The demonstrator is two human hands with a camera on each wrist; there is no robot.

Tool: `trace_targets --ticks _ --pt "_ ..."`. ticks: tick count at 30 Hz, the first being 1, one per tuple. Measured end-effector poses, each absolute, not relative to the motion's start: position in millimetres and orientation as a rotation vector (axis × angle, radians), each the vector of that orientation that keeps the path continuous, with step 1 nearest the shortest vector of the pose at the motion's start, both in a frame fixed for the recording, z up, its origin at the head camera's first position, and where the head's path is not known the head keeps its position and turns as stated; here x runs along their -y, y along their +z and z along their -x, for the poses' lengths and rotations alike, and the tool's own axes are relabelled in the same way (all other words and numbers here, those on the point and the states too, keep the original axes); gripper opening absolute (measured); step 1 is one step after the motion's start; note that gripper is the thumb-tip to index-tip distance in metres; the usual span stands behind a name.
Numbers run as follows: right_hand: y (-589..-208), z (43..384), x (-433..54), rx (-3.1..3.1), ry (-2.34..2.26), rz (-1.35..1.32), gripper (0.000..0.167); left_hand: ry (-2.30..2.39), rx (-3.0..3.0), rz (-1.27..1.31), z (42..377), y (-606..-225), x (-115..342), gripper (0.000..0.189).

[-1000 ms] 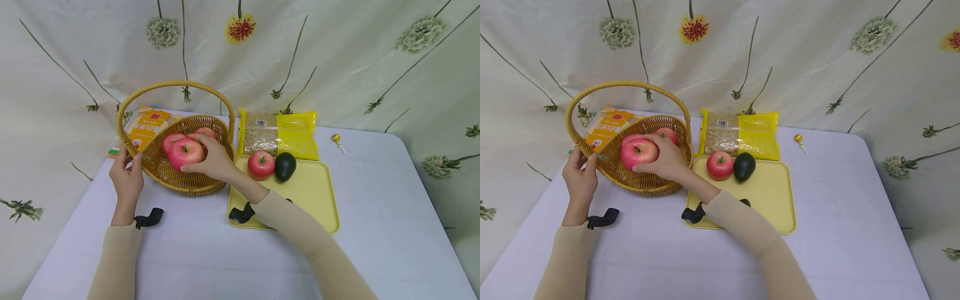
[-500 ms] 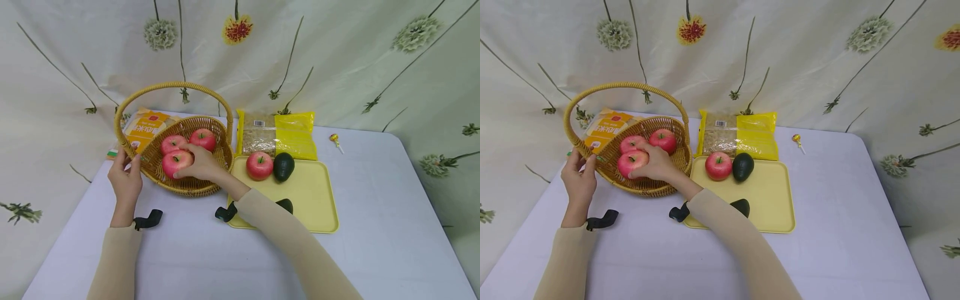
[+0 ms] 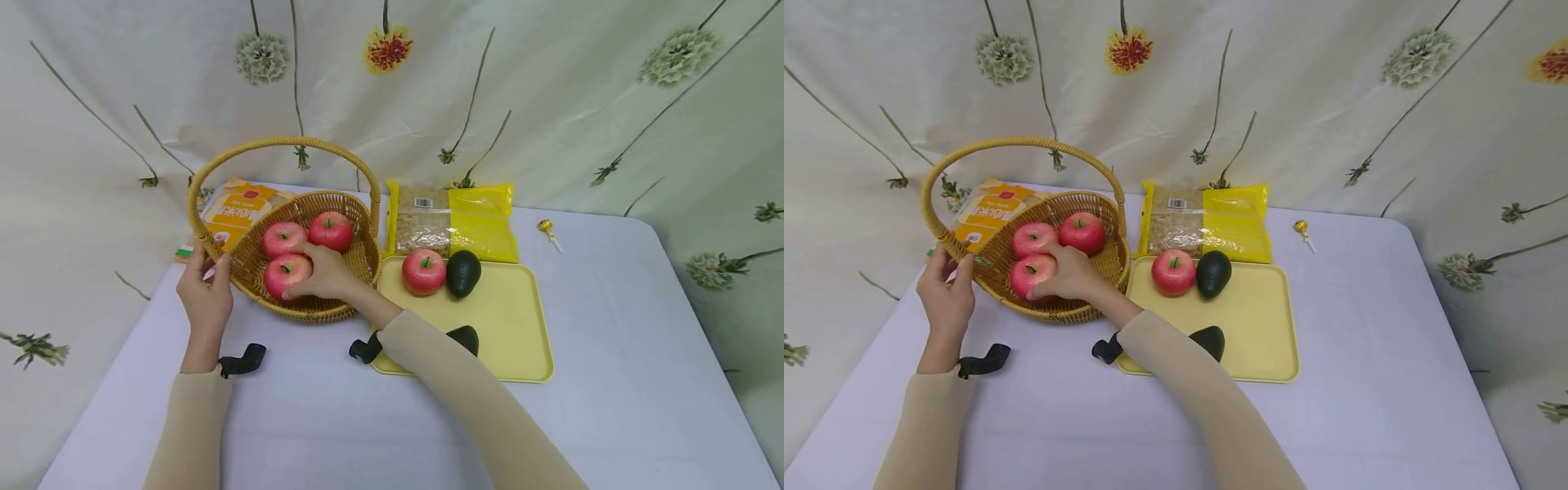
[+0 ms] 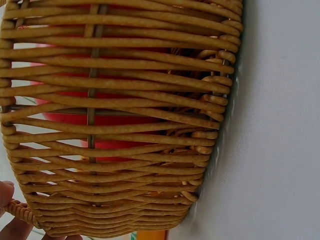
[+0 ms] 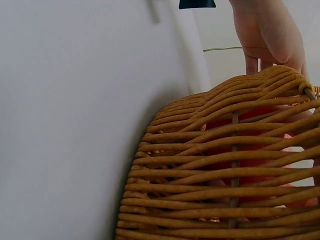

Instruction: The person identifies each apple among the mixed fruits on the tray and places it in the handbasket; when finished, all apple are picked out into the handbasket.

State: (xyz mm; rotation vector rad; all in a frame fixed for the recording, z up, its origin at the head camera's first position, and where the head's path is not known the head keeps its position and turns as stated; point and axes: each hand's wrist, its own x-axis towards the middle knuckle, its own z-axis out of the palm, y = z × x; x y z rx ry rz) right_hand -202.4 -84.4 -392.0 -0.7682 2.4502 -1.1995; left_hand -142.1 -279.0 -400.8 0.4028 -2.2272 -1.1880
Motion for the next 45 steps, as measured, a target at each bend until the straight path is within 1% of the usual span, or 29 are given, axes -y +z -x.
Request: trace_targets --ticks 8,15,26,32,40,45 --pt "-394.8 201.1 87.6 -2.449 -1.126 0.838 0.085 -1.188 2.236 -0.407 139.6 -402.0 280.9 0.044" --pt "-396.7 201.2 88.1 -2.47 -1.066 0.842 0.079 -1.196 2.235 -0.402 139.6 -404.1 282.3 0.046" --pt "-397.0 200.6 88.4 -2.458 -1.073 0.835 0.077 -1.203 2.231 -0.414 138.9 -403.6 282.1 0.046" --pt "-395.3 199.7 85.1 -2.442 -1.134 0.814 0.074 -1.208 2.235 -0.424 139.3 -403.1 281.3 0.044" --pt "-390.0 198.5 77.8 -2.343 -1.369 0.754 0.061 -1.2 2.233 -0.413 141.0 -402.5 279.9 0.04" --pt "-380.2 191.6 70.5 -2.335 -1.381 0.787 0.062 -1.198 2.231 -0.411 141.7 -400.9 280.0 0.04"
